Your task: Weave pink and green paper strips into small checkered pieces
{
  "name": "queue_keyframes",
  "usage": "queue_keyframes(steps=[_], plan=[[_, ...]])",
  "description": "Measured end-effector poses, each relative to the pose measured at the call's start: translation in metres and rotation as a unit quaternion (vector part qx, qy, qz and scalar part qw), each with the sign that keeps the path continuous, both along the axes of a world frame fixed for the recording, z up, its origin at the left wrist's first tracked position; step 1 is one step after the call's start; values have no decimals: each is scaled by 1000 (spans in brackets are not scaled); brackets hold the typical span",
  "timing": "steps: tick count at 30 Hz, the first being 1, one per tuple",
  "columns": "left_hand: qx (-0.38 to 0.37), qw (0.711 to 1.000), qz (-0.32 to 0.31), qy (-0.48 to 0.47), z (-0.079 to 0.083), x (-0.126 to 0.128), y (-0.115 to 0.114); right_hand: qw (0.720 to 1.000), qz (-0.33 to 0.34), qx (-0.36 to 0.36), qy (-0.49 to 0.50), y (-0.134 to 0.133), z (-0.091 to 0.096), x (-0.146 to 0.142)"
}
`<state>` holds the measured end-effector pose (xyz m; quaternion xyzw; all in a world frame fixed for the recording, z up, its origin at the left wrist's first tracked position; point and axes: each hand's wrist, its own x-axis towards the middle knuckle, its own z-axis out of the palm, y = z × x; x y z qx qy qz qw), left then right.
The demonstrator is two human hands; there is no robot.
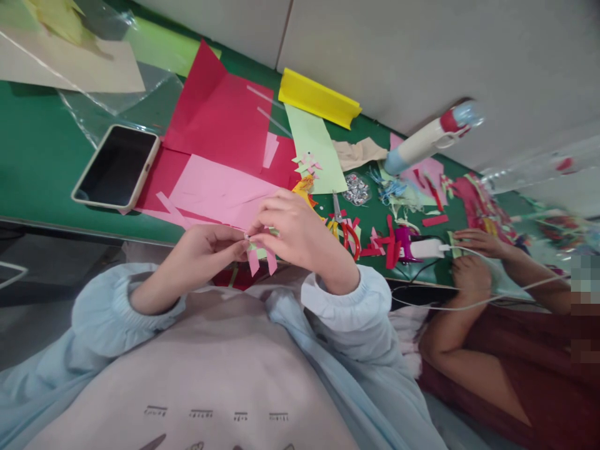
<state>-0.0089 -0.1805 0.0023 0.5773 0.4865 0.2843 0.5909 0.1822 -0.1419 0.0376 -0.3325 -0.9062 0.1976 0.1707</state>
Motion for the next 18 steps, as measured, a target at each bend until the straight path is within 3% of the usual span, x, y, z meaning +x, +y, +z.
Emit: queue_keyframes(steps=[8, 18], plan=[[-7, 997, 71, -11, 5, 6, 0, 998, -45, -14, 38, -2, 2, 4], [14, 997, 79, -2, 0, 2, -2, 996, -68, -12, 60, -3, -2, 3]])
